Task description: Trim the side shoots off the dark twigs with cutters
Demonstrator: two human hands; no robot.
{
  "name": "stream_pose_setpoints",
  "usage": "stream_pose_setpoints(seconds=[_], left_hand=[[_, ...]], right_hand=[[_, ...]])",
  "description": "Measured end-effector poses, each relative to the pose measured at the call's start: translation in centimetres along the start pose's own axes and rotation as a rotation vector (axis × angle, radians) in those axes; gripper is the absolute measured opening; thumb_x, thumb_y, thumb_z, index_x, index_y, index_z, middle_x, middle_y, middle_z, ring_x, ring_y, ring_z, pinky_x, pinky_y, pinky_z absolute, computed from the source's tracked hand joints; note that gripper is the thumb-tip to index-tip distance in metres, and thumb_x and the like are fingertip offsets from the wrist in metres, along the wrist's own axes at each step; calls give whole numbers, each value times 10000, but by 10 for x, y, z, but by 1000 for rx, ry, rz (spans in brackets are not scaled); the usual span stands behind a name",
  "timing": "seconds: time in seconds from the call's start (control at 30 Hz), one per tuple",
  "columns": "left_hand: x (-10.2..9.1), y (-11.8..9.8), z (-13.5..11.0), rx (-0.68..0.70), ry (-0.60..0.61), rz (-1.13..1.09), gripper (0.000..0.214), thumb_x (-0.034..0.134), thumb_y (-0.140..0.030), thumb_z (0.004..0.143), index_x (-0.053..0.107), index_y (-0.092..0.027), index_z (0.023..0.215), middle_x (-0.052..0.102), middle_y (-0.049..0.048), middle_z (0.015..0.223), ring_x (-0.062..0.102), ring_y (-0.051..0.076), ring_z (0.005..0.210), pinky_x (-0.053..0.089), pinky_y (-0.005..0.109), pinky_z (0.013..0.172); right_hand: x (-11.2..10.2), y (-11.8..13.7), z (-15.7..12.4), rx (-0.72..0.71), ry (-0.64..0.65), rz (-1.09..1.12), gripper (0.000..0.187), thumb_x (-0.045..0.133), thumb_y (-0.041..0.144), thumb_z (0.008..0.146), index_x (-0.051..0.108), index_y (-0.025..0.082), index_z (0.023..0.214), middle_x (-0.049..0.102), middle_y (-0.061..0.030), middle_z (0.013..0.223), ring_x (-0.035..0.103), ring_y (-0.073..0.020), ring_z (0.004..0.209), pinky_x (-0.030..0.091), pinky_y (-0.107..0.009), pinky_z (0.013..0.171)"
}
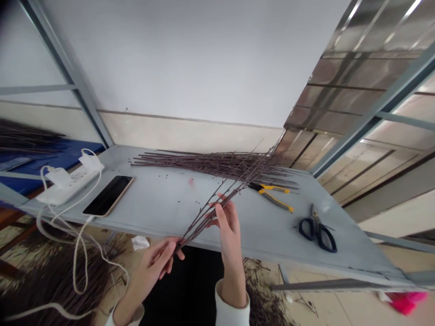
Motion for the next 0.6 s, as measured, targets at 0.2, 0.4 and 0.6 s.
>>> stream_pose_setpoints(seconds=[0.2,0.4,0.6], left_hand=[[3,13,2,-8,47,56,359,571,-476,803,616,-154,957,609,18,700,484,112,561,387,212,475],[2,10,4,68,-16,160,195,587,-348,810,592,-185,916,591,-3,736,537,143,679,447,269,667],[3,11,3,127,-54,109,73,571,-265,826,545,-198,839,636,19,855,595,162,792,466,288,762]], right_hand=[[-2,-5,-2,17,29,16,367,613,438,805,590,249,1119,659,-34,974,600,-132,648,507,-266,562],[6,-4,-6,51,92,26,386,642,413,788,566,235,1123,689,-23,861,595,-124,566,497,-269,536],[9,-8,-5,86,130,31,369,576,501,821,573,218,1058,697,-18,772,634,-160,617,502,-289,577]])
Point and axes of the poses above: each hand's wrist, its own z-axis towards the middle knuckle, its own x-axis out of the palm, y = z × x, the point moved 8 cm from there along z, towards the middle knuckle
